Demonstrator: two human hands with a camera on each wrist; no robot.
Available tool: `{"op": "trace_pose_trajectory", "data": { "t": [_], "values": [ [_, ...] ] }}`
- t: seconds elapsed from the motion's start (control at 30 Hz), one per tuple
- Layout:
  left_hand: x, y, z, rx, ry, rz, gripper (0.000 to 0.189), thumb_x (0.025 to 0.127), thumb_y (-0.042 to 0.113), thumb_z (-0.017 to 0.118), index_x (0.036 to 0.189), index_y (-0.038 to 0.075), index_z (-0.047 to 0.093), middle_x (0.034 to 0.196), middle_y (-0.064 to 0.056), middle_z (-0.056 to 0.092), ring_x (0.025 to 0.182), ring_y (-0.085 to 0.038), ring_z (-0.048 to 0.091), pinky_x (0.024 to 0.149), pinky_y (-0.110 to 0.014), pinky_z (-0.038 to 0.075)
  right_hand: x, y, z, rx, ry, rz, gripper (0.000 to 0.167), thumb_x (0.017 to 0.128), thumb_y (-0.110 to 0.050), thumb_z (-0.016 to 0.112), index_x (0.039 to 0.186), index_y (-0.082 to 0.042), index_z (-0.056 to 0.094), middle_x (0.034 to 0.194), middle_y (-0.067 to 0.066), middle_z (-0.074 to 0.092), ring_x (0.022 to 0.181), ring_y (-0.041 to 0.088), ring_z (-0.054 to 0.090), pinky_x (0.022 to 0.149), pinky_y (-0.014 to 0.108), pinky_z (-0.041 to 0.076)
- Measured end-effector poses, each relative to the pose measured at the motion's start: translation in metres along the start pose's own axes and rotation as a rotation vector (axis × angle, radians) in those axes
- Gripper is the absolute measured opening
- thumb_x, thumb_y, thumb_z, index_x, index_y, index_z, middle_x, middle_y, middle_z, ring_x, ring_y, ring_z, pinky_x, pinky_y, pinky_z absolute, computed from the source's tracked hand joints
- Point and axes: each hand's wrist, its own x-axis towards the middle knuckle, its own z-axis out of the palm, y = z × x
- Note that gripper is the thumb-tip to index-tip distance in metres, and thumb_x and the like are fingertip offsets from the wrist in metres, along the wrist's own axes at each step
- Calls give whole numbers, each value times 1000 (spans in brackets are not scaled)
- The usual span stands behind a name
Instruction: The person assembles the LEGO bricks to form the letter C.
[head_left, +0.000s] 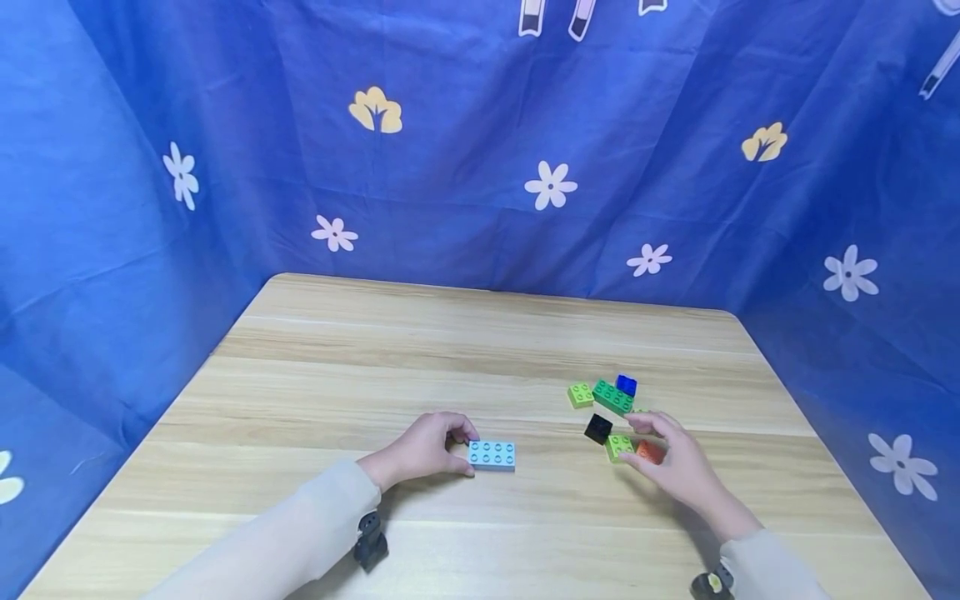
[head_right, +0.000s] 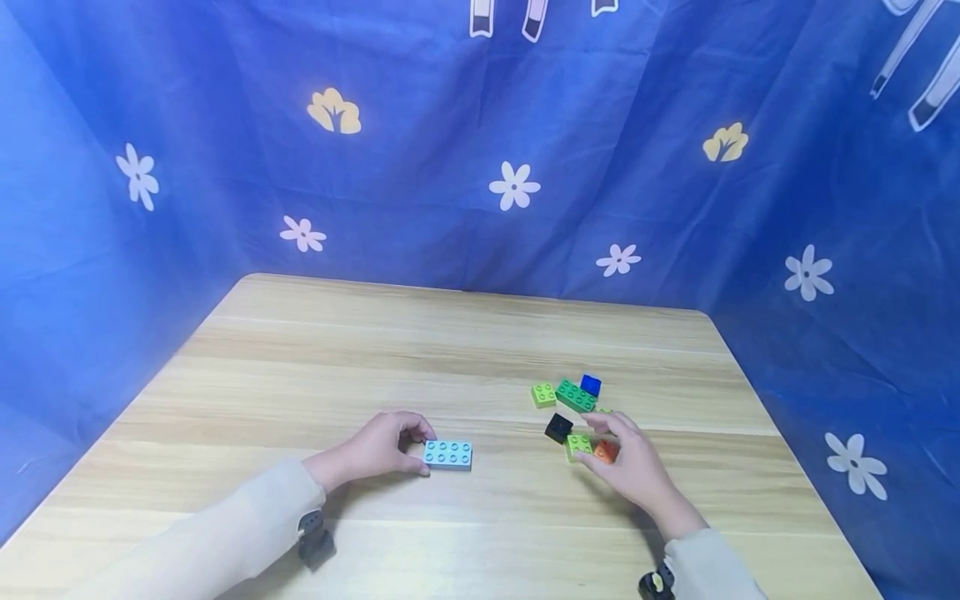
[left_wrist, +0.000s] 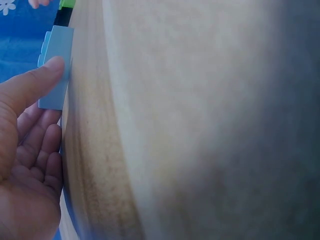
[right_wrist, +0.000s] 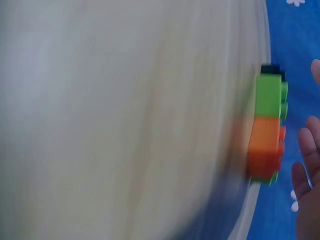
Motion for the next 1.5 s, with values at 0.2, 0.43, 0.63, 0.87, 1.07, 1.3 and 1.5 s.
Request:
{"op": "trace_pose_trajectory", "data": {
  "t": [0.2,0.43,0.63,0.87,1.07,1.3,1.5],
  "values": [
    [-1,2,2,5,-4,-1,34,64,13,88,91,11,67,84,9,60,82,-15,55,77,-30,48,-14,16,-12,-92,22,-6,59,66,-19,88,117,-6,61,107,2,63,93,18,60,83,28,51],
    [0,-1,3,5,-3,-1,34,64,14,88,91,11,67,84,9,60,82,-15,55,77,-29,47,-22,23,-17,-162,-1,57,59,66,-25,88,114,-5,61,101,0,64,89,17,61,84,34,50],
    [0,-1,3,0,1,6,34,64,14,88,91,11,67,84,9,60,82,-14,55,76,-29,47,-25,23,-18,-160,-26,119,56,66,-30,87,110,-5,63,97,-1,64,87,18,62,83,44,50],
    [0,-2,3,0,5,15,34,63,14,88,90,11,67,83,9,60,81,-13,55,76,-29,48,-28,28,-17,-168,-39,171,47,68,-26,87,106,-6,66,96,0,64,87,19,62,82,42,52],
    [0,-2,3,-4,1,12,35,63,14,88,90,11,67,83,9,60,81,-14,56,76,-29,48,-29,29,-16,-170,-43,222,39,70,-24,85,100,-8,67,92,-3,64,84,16,62,80,38,53],
    [0,-1,3,-1,0,13,35,63,15,88,91,11,67,84,10,60,82,-13,56,78,-30,48,-29,30,-21,-150,12,202,39,69,-21,86,101,-9,67,87,-5,65,81,16,63,77,38,54],
    [0,-1,3,3,2,13,35,63,15,88,91,11,67,84,10,60,82,-13,56,78,-29,48,-16,22,-24,-142,70,122,38,70,-13,85,102,-9,66,88,-4,64,80,16,65,74,37,56]
  ]
}}
